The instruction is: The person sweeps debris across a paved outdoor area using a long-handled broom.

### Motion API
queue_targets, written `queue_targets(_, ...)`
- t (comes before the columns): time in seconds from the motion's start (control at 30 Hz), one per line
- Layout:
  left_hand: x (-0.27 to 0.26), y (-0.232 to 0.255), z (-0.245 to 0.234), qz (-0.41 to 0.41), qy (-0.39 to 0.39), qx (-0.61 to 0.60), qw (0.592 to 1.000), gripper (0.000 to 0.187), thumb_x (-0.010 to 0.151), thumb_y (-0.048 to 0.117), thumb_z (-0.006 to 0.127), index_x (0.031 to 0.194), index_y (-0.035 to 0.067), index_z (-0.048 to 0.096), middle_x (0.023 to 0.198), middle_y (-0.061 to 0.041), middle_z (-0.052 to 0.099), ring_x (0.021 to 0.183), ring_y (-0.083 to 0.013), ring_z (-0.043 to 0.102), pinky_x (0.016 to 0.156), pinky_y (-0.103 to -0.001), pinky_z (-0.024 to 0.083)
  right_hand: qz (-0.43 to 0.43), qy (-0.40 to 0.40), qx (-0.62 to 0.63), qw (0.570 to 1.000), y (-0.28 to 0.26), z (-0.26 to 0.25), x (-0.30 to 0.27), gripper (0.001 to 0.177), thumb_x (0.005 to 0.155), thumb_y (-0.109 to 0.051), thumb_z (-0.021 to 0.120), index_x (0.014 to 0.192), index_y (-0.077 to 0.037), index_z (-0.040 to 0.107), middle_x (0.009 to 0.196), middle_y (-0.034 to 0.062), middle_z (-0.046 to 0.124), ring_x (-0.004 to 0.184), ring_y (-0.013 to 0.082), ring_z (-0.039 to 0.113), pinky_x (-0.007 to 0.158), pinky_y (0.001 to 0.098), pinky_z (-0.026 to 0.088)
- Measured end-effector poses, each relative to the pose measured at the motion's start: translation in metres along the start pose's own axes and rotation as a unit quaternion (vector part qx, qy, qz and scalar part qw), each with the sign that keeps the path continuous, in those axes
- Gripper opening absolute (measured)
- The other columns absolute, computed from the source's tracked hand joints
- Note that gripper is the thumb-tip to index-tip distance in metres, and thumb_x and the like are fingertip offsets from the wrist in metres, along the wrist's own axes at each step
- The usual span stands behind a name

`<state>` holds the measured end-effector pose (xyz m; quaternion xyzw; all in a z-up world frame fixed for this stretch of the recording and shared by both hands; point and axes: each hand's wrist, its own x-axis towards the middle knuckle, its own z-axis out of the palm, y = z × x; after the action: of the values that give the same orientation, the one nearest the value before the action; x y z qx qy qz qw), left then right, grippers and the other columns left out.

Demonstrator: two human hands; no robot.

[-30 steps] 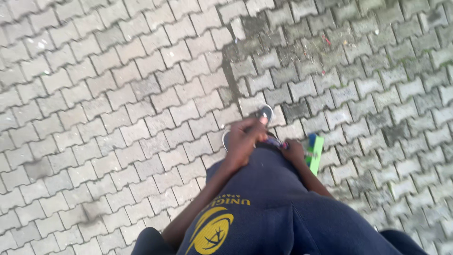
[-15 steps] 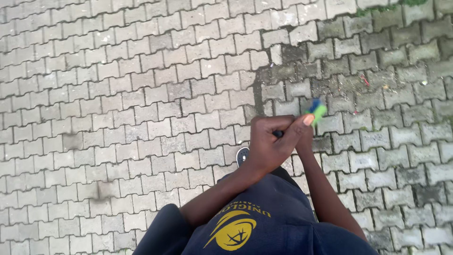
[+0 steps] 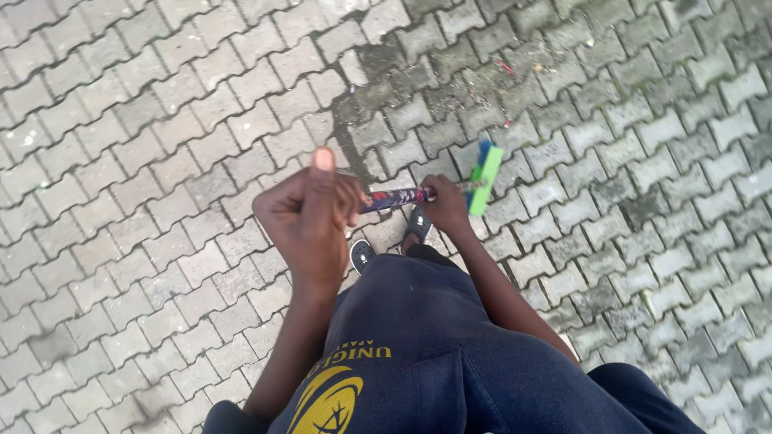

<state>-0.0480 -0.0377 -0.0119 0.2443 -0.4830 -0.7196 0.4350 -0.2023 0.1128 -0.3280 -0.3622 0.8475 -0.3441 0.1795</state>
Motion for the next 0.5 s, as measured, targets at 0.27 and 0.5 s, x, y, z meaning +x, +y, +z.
queue_targets(0.27,0.001,-0.102,0.028,-0.187,-0.035,0.014,0.982,0.048,0.106,0.018,0.065,0.061,0.002,0.055,0.056,-0.003,0.049,0.052,-0.0138,0.049,0.063,-0.033,0.050,0.165,0.012,-0.065,0.984,0.118,0.011,-0.073,0.026,0.074,-0.025,0.081,0.093,-0.010,0.069,0.091,0.0175,0.067,0.088,0.0381,0.067,0.076,0.0497,0.053)
queue_targets(0.5,0.033,-0.095,0.086,-0.080,-0.101,0.049,0.991,0.052,0.106,0.017,0.066,0.059,0.005,0.050,0.055,-0.002,0.049,0.047,-0.0103,0.043,0.050,-0.029,0.040,0.083,0.088,-0.017,0.993,0.117,0.003,-0.007,0.015,0.078,-0.014,0.073,0.088,-0.009,0.062,0.091,0.0196,0.064,0.092,0.0434,0.063,0.077,0.0523,0.050)
